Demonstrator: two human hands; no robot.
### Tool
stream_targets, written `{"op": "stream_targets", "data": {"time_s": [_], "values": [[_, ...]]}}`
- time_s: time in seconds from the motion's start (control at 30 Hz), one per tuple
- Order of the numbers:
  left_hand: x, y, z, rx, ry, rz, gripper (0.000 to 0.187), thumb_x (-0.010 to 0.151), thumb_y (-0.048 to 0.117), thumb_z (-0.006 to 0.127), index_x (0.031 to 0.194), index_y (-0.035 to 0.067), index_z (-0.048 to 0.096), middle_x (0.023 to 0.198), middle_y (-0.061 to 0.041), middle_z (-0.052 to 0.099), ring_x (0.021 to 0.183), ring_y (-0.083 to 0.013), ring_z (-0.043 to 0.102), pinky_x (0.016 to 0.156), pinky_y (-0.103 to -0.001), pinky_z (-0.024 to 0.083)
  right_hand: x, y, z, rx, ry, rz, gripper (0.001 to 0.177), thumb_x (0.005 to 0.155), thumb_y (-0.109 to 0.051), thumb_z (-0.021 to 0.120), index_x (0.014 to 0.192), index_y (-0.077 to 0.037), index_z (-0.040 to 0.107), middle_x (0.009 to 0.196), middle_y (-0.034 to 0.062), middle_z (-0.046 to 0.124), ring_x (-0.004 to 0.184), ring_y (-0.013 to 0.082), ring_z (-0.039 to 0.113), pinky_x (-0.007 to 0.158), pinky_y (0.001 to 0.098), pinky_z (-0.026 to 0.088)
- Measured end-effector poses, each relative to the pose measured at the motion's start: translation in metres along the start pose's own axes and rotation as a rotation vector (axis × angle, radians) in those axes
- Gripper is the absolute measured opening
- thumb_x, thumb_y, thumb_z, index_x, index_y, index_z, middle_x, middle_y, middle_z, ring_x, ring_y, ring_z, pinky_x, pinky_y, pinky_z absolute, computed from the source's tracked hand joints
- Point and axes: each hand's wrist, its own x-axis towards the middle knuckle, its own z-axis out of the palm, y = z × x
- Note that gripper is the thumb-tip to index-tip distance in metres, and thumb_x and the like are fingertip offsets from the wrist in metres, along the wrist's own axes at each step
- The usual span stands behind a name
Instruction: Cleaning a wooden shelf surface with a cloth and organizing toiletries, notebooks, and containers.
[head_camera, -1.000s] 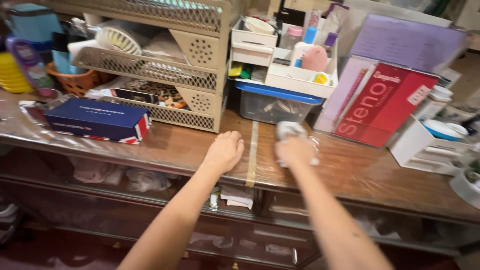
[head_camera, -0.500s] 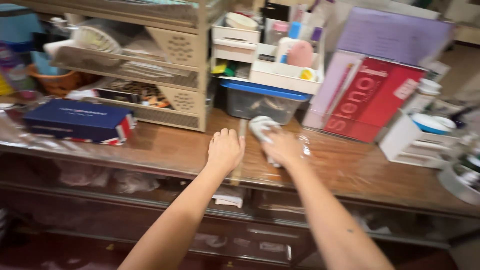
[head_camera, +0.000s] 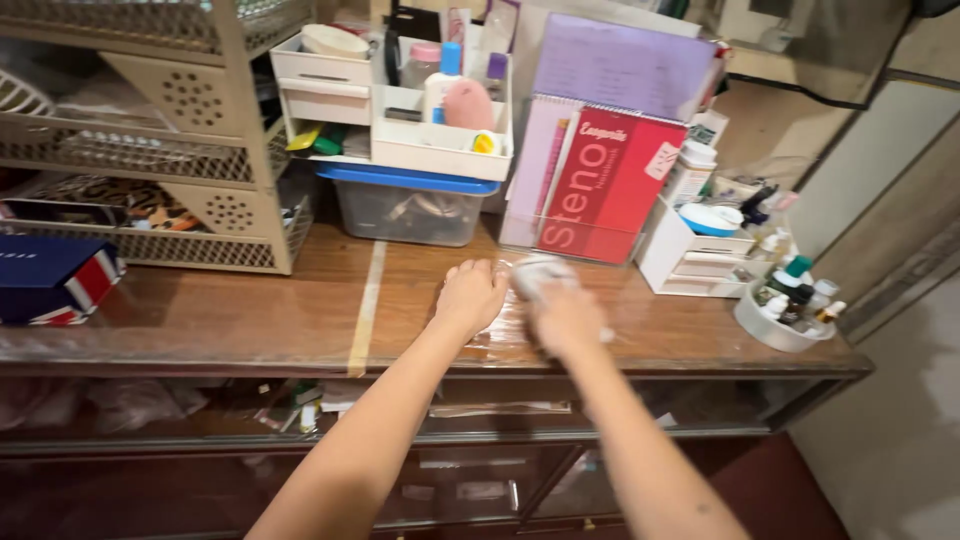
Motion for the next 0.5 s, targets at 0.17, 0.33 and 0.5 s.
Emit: {"op": "stream_targets", "data": {"time_s": [0.17,0.33,0.5], "values": [[0.024,0.014,0.009,-0.129,-0.044,-0.05,0.049,0.093,0.038,0.055,0.129,0.005,0.06,0.136,-0.021,0.057,0.126,-0.0423,0.052,0.106,-0.052,0.044,-0.016,-0.013,-0.021,0.302,0.099,-0.365,0.043,0.087,-0.037,0.064,0.127,-0.02,0.066,0.14,0.0116,0.062,0.113,0.0446,0.059,0.088,0.053,0.051],[0.066,0.007,0.026,-0.135,-0.082,-0.045,0.055,0.093,0.038,0.057,0.134,0.002,0.053,0.141,-0.024,0.054,0.13,-0.0443,0.051,0.109,-0.053,0.043,0.012,0.052,-0.028,0.232,0.076,0.053,0.045,0.083,-0.027,0.065,0.128,-0.024,0.067,0.132,0.0068,0.069,0.119,0.0379,0.063,0.1,0.0489,0.052],[0.12,-0.009,0.069,-0.268,-0.119,-0.111,0.071,0.091,0.038,0.061,0.146,-0.001,0.038,0.15,-0.029,0.045,0.135,-0.0458,0.049,0.113,-0.05,0.041,0.035,0.052,-0.059,0.296,0.089,0.134,0.068,0.08,-0.021,0.071,0.144,-0.019,0.047,0.14,0.0122,0.058,0.121,0.0368,0.062,0.096,0.0496,0.052]]}}
